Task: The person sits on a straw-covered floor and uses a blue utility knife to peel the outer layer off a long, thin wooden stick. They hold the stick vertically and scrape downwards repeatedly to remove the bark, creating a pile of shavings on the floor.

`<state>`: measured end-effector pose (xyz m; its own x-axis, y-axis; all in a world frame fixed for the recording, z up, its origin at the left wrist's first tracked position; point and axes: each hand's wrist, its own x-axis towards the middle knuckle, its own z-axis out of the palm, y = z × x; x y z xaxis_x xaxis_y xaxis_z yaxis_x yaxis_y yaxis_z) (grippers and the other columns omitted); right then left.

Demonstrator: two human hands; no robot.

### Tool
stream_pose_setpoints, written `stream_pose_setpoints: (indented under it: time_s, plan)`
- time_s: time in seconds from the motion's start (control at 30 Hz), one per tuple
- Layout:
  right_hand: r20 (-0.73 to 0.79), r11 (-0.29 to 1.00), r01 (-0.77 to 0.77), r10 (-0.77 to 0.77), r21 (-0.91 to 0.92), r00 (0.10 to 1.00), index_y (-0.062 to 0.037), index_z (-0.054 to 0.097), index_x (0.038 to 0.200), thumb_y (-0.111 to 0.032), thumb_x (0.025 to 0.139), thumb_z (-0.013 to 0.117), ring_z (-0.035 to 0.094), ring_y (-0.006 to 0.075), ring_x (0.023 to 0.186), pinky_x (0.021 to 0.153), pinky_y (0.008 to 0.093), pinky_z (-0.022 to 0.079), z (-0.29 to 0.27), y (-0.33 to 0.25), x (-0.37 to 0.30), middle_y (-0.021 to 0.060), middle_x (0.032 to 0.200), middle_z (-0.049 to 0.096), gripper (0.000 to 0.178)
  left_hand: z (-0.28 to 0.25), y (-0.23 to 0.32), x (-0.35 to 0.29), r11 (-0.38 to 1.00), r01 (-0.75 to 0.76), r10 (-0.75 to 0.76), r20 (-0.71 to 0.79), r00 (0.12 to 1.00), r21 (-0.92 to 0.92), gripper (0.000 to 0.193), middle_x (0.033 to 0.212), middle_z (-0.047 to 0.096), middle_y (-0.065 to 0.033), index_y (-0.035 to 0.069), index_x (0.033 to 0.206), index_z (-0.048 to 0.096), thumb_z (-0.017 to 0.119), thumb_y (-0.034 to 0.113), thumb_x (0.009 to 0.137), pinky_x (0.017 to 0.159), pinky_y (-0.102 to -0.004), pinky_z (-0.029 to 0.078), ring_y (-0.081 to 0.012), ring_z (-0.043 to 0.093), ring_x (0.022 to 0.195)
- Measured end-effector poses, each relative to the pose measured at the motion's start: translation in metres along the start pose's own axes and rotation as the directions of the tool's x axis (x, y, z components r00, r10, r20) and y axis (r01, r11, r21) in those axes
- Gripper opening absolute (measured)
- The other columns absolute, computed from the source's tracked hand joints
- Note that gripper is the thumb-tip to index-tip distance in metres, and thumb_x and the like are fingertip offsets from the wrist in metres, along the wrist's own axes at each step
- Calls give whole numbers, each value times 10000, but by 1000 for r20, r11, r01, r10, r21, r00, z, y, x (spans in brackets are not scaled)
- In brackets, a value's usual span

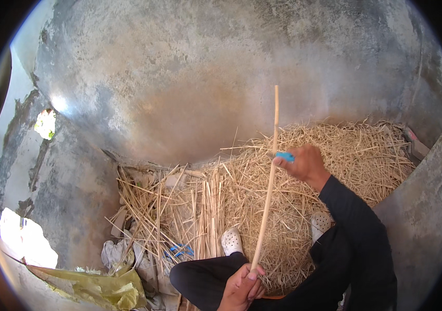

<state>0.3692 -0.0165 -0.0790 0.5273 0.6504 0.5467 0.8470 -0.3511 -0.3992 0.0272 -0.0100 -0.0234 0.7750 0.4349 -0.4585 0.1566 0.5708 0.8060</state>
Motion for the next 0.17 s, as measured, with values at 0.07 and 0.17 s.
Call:
stream_pose_setpoints:
  time_s: [0.07, 0.17]
  plan:
    - [-58, 999, -32, 32, 7, 998, -115, 539, 496, -828, 779, 359, 430, 148, 348, 361, 339, 342, -7, 20, 9, 6, 402, 430, 788, 1, -3, -2, 999, -22, 24, 70, 997, -28, 191, 515, 323, 39, 60, 977, 494, 504, 250, 975, 450, -227, 232, -72, 267, 427]
    - [-25, 987, -159, 159, 11, 987, -100, 607, 530, -801, 803, 363, 492, 192, 371, 377, 373, 373, -8, 47, 21, 34, 404, 460, 791, 3, -4, -6, 997, 59, -58, 28, 998, -51, 191, 518, 326, 29, 58, 967, 491, 515, 247, 970, 445, -231, 237, -72, 274, 431]
